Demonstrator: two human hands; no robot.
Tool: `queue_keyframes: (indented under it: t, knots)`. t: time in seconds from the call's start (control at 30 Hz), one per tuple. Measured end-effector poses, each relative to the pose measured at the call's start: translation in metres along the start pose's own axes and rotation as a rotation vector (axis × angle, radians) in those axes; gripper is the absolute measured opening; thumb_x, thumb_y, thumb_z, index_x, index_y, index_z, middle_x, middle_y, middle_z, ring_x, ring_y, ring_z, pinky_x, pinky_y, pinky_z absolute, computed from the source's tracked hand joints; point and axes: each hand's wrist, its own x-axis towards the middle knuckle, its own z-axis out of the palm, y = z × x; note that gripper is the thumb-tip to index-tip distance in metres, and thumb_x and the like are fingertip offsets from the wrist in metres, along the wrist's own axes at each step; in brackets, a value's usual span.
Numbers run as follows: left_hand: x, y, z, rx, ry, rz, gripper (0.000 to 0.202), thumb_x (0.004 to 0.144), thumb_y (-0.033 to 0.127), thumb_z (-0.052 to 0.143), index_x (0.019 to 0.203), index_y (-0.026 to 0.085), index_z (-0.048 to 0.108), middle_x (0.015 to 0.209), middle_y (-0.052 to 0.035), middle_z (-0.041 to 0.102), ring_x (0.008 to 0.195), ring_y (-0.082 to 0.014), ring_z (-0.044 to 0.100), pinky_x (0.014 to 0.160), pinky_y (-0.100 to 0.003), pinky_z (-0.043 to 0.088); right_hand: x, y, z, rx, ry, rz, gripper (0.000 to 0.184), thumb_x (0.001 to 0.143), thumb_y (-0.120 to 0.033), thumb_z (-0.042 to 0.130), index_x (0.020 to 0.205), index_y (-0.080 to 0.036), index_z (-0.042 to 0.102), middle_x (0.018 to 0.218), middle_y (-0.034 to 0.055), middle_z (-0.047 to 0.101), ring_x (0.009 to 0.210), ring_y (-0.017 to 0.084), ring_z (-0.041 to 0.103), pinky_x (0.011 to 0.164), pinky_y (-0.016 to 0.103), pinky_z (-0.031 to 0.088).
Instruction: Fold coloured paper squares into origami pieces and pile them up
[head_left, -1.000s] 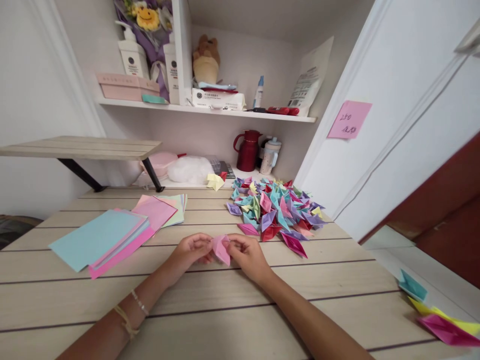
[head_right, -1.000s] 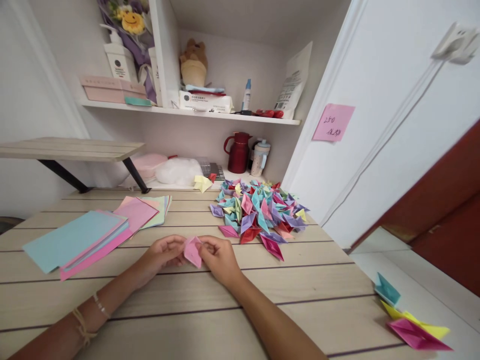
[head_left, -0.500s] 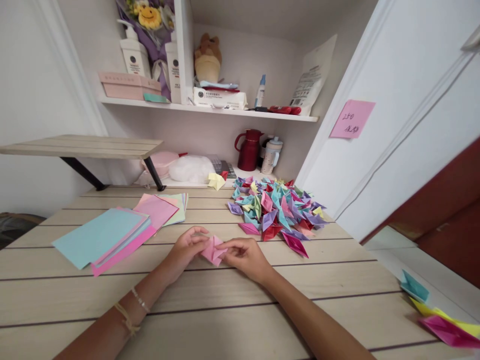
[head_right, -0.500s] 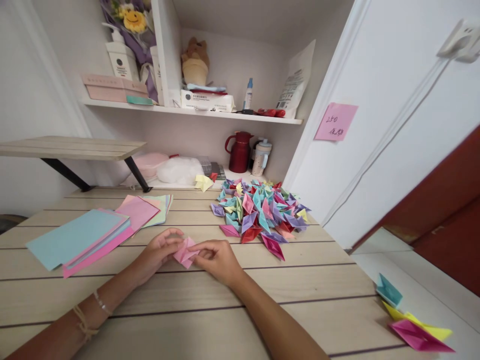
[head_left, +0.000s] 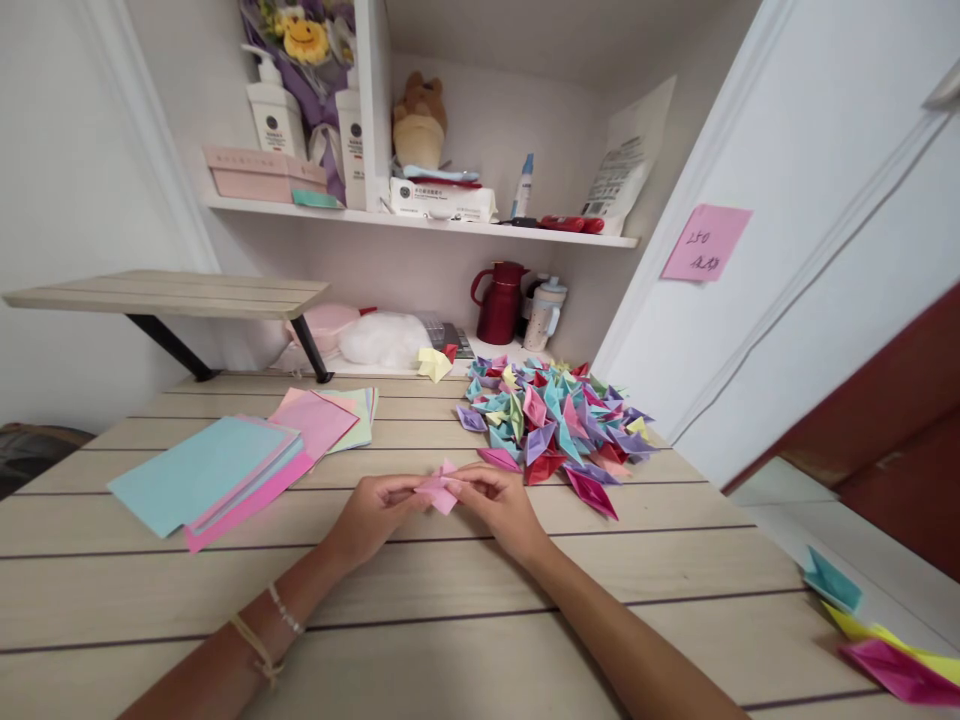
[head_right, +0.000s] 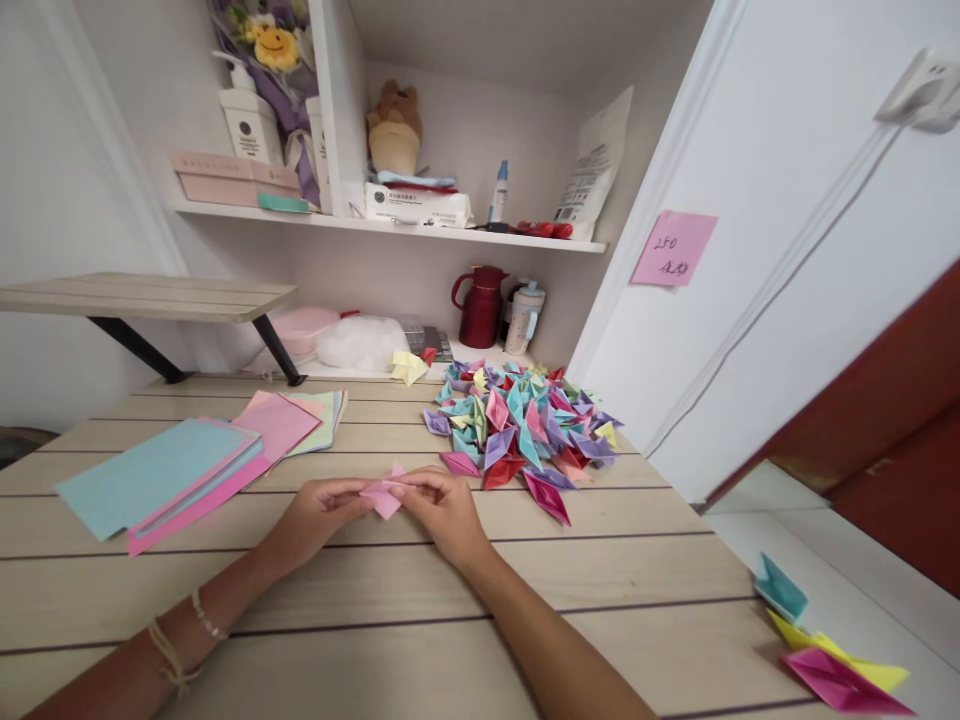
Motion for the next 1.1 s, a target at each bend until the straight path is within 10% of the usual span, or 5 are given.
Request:
queue_keyframes:
  t: [0.47,0.7,1.1]
  knots:
    - [0.003,-0.002,0.000,0.009,0.186,0.052,0.045,0.066,0.028,0.066,0.110,0.019,0.055,0.123,-0.0104,0.053,0.103,-0.0231,0.056,0.084,-0.034,0.048,-0.001,0.003,-0.002,0.020,0.085,-0.037,0.020,0.069,-0.029,0.066,0.089,-0.025,0.069,0.095,0.0070,0.066,0.090,0.022,0.059,0.074,0.035,0.050]
    - [-0.002,0.000,0.007,0.128,0.138,0.118,0.040,0.073,0.029,0.060,0.110,0.018,0.049,0.081,-0.0034,0.060,0.075,-0.0158,0.059,0.069,-0.028,0.047,-0.001,0.002,-0.002,0.011,0.127,-0.061,0.019,0.071,-0.027,0.065,0.089,-0.024,0.069,0.094,0.0070,0.066,0.088,0.021,0.060,0.074,0.033,0.050]
    - [-0.003,0.003,0.003,0.092,0.154,0.132,0.028,0.070,0.026,0.064,0.097,0.019,0.060,0.087,-0.0053,0.068,0.079,-0.0185,0.064,0.072,-0.029,0.049,-0.001,-0.001,0.001,0.049,-0.032,0.052,0.019,0.067,-0.035,0.068,0.083,-0.025,0.071,0.088,0.0051,0.069,0.076,0.020,0.061,0.067,0.033,0.049]
